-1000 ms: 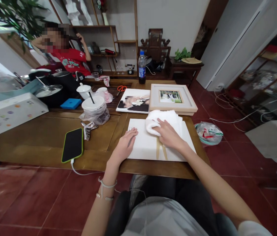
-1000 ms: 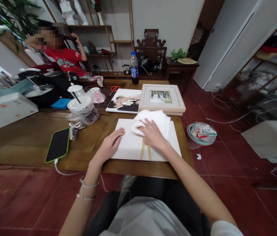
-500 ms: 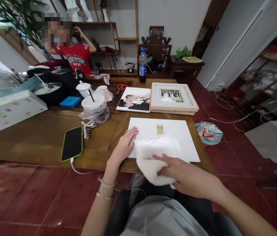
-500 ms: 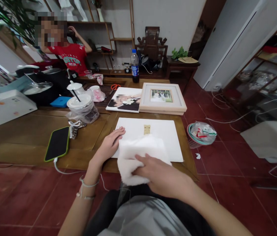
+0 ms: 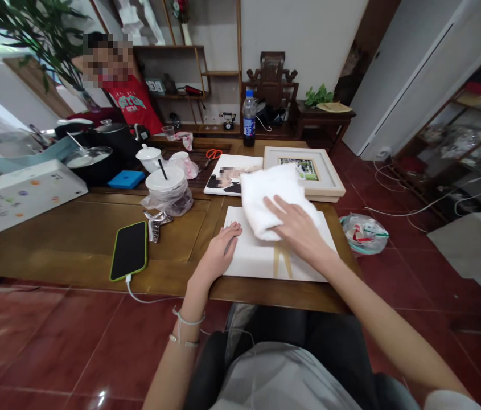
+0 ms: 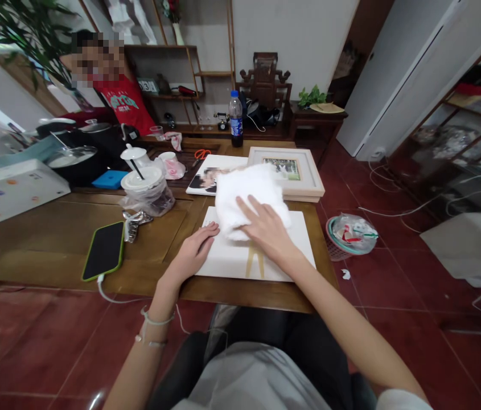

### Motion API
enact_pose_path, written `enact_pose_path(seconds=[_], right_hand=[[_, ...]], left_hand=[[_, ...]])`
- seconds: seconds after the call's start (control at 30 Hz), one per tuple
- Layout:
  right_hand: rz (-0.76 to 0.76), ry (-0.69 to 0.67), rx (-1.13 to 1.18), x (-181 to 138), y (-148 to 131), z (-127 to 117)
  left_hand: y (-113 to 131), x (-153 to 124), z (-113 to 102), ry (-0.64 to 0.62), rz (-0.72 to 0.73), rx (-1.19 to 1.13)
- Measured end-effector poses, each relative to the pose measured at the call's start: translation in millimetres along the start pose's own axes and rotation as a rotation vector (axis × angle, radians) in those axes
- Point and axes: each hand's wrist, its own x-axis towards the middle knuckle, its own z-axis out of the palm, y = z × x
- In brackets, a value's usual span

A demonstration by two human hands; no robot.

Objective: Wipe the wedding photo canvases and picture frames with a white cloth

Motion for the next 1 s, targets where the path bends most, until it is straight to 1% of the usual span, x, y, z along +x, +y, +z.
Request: enact_pose_path(seconds=[0.03,0.1,0.13,0.2,0.27,0.33,0.47,0.57,0.63,0.7,0.77,0.87,1.0], right_hand=[[-0.028,-0.042,-0.01,5.2,-1.4,12.6],[-0.033,-0.121,-0.016,11.3,-2.5,31.5],[-0.026,-0.153,-0.011,12.6,-2.4,37.1],[-0.022,-0.208,0.015,12.4,-2.9,39.9],[-0.039,-0.253,0.046,8.1,-6.8,34.1],[-0.069,-0.279,0.07,-1.5,-16.3,23.6],[-0.143,-0.317,0.151,-34.5,-46.8,0.6],[-0.148,-0.387,0.264,-57.0,-65.4,-11.8],[-0.128,-0.423,0.318,-63.3,-69.9,-15.6],[-0.088,-0.41,0.331,-61.6,-67.1,-14.7],[-0.038,-0.348,0.32,-53.5,-58.2,-8.7],[0.046,-0.259,0.282,-33.8,-38.1,7.3],[0.108,-0.244,0.228,-1.4,-16.2,28.8]], left_hand=[[0.0,0.2,-0.1,-0.002,-0.002,0.003],[-0.1,0.5,0.1,0.001,-0.003,0.005],[-0.1,0.6,0.2,0.005,-0.003,0.005],[0.4,0.7,0.3,0.012,-0.005,0.005],[1.2,0.8,0.2,0.009,-0.004,0.009],[1.7,0.9,-0.1,0.002,-0.003,0.016],[-0.8,0.6,-0.2,-0.025,0.01,0.037],[-4.5,-0.2,0.1,-0.037,0.017,0.033],[-5.7,-0.5,0.0,-0.038,0.024,0.022],[-5.3,-0.3,-0.2,-0.045,0.017,0.023],[-3.4,0.2,-0.6,-0.052,0.006,0.033],[-0.7,0.8,-0.6,-0.042,0.007,0.039],[0.6,0.9,-0.4,-0.024,-0.009,0.033]])
